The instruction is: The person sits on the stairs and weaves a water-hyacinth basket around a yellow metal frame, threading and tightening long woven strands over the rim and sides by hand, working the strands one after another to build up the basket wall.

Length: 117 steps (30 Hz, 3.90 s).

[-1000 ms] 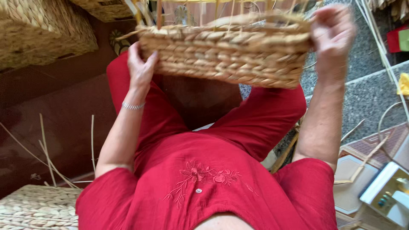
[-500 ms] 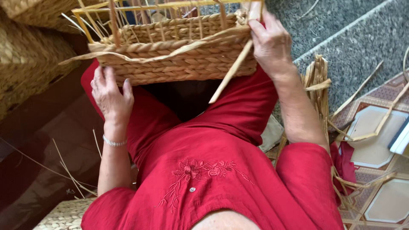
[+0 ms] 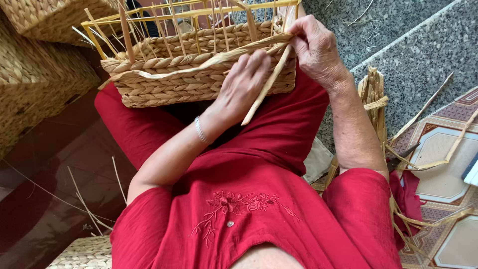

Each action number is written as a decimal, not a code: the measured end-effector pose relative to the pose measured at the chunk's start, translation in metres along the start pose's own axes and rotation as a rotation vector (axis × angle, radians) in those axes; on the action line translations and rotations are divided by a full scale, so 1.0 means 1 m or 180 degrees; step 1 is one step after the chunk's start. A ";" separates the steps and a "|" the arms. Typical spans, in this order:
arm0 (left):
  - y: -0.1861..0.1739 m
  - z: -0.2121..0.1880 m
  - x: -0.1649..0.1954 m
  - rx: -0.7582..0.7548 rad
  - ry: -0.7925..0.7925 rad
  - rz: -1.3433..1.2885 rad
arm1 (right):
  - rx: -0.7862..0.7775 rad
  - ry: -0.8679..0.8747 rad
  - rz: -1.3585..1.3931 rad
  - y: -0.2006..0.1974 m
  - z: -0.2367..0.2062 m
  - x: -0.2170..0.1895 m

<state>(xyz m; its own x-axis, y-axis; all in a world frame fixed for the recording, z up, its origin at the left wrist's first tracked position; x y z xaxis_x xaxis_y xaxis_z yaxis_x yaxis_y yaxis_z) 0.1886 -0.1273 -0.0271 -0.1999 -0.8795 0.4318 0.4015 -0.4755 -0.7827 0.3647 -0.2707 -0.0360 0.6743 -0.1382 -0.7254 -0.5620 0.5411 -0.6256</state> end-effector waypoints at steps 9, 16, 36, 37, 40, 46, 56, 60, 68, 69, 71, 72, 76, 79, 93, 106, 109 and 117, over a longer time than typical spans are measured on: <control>0.029 0.084 -0.017 -0.0916 -0.1725 -0.1112 | -0.0154 0.0233 0.0586 -0.004 -0.002 -0.002; 0.029 0.072 -0.016 0.0983 -0.1549 -0.2134 | 0.0074 0.0443 0.0416 0.002 0.001 -0.006; -0.005 -0.020 -0.052 0.0071 -0.0605 0.0415 | 0.0302 0.0266 -0.0363 0.018 0.024 -0.008; -0.005 -0.020 -0.052 0.0038 -0.0658 0.0413 | 0.0456 0.0031 -0.0540 0.020 0.027 -0.011; -0.006 -0.020 -0.050 0.0088 -0.0688 0.0480 | 0.0717 -0.0168 -0.0831 0.025 0.032 -0.020; -0.005 -0.015 -0.020 0.0330 -0.0465 0.0315 | 0.0766 -0.0666 -0.1677 0.037 0.033 -0.028; 0.023 -0.007 -0.026 -0.0708 -0.0699 0.0738 | -0.0650 -0.0090 -0.0044 -0.005 0.021 -0.013; -0.002 0.018 -0.034 0.0019 -0.0370 0.0989 | -0.0751 -0.0353 -0.0163 -0.001 0.019 -0.012; -0.006 0.034 -0.008 -0.0099 -0.0168 0.0342 | -0.0598 0.1030 0.0962 0.009 0.013 0.000; -0.001 0.042 -0.013 -0.0344 -0.0525 0.0086 | -0.0593 0.0940 0.0958 0.009 0.012 0.000; 0.011 0.065 -0.024 -0.0979 -0.1351 -0.0185 | -0.0595 0.0759 0.0947 0.008 0.011 -0.001; 0.016 0.075 -0.029 -0.1300 -0.1766 -0.0324 | -0.0524 0.0644 0.0820 0.007 0.011 -0.002; 0.012 0.093 -0.030 -0.0286 -0.1400 -0.0470 | -0.0311 0.0467 0.0591 0.010 0.012 -0.006; 0.009 0.070 -0.024 0.0137 -0.1496 -0.1188 | -0.0188 0.0684 0.0863 0.012 0.013 -0.008; -0.002 0.015 -0.038 0.0158 -0.0260 0.1740 | -0.0221 -0.0502 -0.0601 0.018 0.018 -0.018; -0.002 -0.018 -0.047 -0.0628 -0.1129 0.0451 | 0.0950 -0.0375 -0.0990 0.043 0.030 -0.030; -0.006 -0.026 -0.034 0.0187 -0.0340 0.1359 | 0.0784 -0.0769 -0.1384 0.050 0.030 -0.031; 0.019 -0.043 -0.019 -0.0592 -0.0124 0.1560 | -0.0343 -0.0210 -0.0285 0.022 0.022 -0.021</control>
<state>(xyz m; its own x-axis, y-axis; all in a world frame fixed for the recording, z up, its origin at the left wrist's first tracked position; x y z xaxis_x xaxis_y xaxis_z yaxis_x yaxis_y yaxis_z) 0.1615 -0.1203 -0.0700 0.0063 -0.9999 0.0087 0.2734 -0.0066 -0.9619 0.3488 -0.2378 -0.0276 0.7520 -0.1253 -0.6471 -0.5440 0.4364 -0.7167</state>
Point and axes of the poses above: each hand's wrist, its own z-axis towards the middle knuckle, its own y-axis out of the palm, x = y × z, the point moved 1 cm from there along z, towards the middle knuckle, and after that the axes turned 1 degree about -z, right-handed, at the moved point
